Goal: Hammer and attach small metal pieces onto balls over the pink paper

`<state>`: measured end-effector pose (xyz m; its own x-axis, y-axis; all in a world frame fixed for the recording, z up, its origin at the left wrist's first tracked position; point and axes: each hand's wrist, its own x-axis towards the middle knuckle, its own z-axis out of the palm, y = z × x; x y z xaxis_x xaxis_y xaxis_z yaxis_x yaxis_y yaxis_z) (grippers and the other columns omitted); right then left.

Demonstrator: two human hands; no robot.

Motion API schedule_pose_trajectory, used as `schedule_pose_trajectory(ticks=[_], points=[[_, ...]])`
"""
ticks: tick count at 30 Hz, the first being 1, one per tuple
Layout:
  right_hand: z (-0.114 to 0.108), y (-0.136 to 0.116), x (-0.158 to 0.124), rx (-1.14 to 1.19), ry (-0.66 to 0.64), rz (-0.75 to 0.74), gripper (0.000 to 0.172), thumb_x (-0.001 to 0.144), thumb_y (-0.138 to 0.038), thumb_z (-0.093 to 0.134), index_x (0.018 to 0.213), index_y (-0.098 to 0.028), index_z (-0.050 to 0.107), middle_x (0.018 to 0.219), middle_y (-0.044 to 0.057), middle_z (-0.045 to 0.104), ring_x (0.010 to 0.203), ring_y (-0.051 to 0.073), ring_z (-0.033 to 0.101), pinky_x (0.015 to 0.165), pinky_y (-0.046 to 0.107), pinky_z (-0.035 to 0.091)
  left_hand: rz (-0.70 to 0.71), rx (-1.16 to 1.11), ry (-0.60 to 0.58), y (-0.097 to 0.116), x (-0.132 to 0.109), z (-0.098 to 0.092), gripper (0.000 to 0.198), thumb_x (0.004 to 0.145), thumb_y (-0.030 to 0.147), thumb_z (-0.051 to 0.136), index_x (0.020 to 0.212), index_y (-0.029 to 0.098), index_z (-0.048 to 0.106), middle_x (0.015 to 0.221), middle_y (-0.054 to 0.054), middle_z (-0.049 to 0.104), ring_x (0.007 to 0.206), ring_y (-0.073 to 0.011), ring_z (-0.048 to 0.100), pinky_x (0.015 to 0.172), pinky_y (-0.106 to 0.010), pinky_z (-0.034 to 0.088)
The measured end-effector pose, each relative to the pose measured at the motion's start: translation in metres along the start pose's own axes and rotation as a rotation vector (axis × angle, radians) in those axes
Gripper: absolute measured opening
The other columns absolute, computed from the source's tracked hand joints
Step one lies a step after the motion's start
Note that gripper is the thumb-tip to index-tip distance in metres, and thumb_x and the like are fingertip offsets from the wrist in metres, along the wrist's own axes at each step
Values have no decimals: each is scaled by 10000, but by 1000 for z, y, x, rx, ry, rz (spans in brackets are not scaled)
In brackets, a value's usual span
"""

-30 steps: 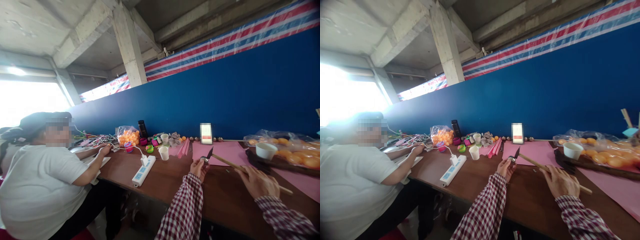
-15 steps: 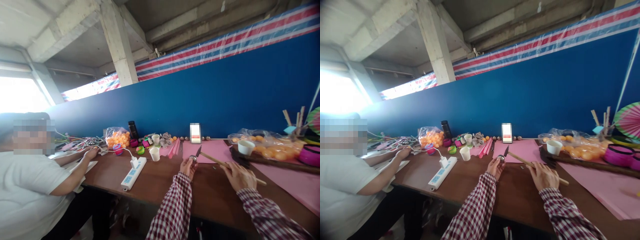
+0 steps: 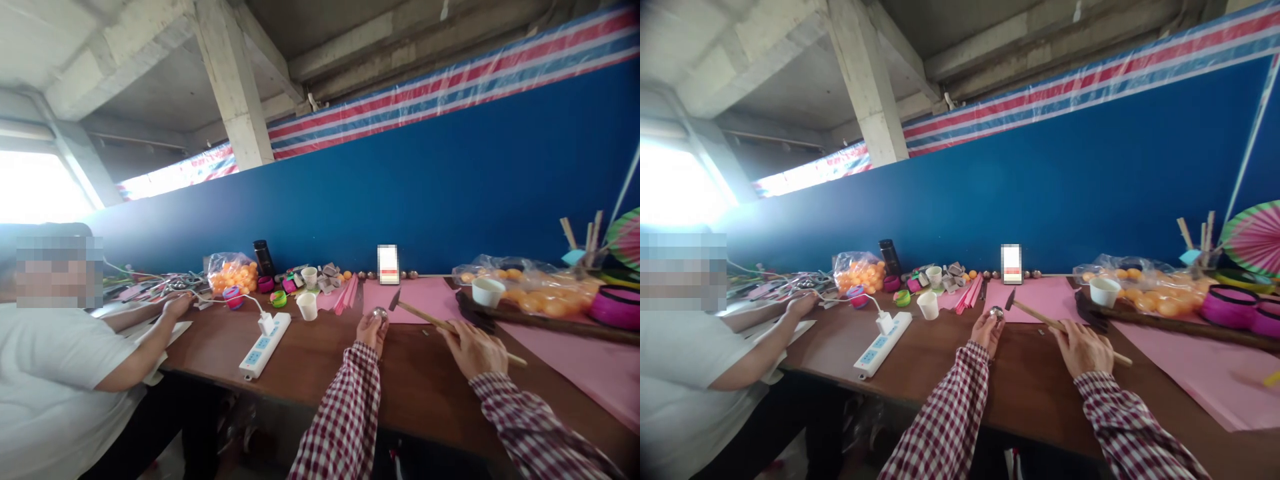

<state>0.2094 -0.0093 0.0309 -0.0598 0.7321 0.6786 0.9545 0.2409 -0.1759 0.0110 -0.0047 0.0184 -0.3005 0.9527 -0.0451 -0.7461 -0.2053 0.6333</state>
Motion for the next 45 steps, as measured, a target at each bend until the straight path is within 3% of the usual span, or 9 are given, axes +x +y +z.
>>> schedule_pose_trajectory(ticks=[6, 12, 17, 22, 28, 37, 45], points=[[-5, -4, 0, 19, 18, -26, 255, 791, -379, 400, 936, -242, 559, 776, 20, 618, 690, 153, 519, 627, 266, 247, -18, -24, -27, 0, 3, -2, 169, 657, 68, 600, 814, 128, 584, 829, -70, 632, 736, -130, 611, 771, -292, 471], [-6, -4, 0, 75, 54, -38, 296, 804, -389, 398, 1015, -239, 541, 825, 28, 619, 743, 161, 531, 663, 265, 268, -10, -5, -48, 0, 5, -4, 172, 652, 62, 607, 814, 121, 597, 820, -68, 630, 706, -108, 609, 706, -223, 486], [-8, -10, -1, 77, -2, -117, 274, 818, -349, 395, 1028, -256, 543, 810, 25, 614, 768, 159, 527, 692, 268, 273, -19, 19, -94, -1, 5, -4, 222, 645, 54, 612, 855, 122, 594, 819, -69, 626, 727, -115, 609, 713, -225, 486], [-7, -9, -1, 80, 52, -69, 300, 832, -359, 369, 1060, -245, 525, 842, 35, 606, 773, 155, 518, 691, 263, 273, -8, 46, -42, -3, 6, -4, 220, 653, 58, 608, 858, 137, 589, 877, -69, 614, 765, -111, 604, 760, -241, 472], [-1, -7, -1, 44, 44, -154, 268, 819, -351, 407, 1039, -266, 534, 780, 29, 600, 765, 154, 497, 694, 266, 252, -23, 54, -33, -4, 8, -6, 296, 630, 12, 612, 895, 136, 566, 825, -61, 617, 719, -110, 612, 752, -271, 477], [4, -1, -2, 111, 124, -28, 318, 828, -380, 368, 1079, -241, 507, 839, 36, 600, 751, 145, 514, 662, 253, 264, 1, 66, -36, -1, 5, -1, 251, 622, 47, 635, 843, 138, 559, 789, -48, 617, 696, -101, 606, 685, -229, 487], [1, -4, -2, 70, 23, -111, 301, 823, -377, 388, 1085, -283, 503, 775, 21, 599, 738, 143, 503, 663, 260, 259, -18, 50, -68, -4, 9, -7, 287, 649, 37, 605, 902, 163, 554, 850, -46, 612, 739, -105, 605, 711, -238, 484]])
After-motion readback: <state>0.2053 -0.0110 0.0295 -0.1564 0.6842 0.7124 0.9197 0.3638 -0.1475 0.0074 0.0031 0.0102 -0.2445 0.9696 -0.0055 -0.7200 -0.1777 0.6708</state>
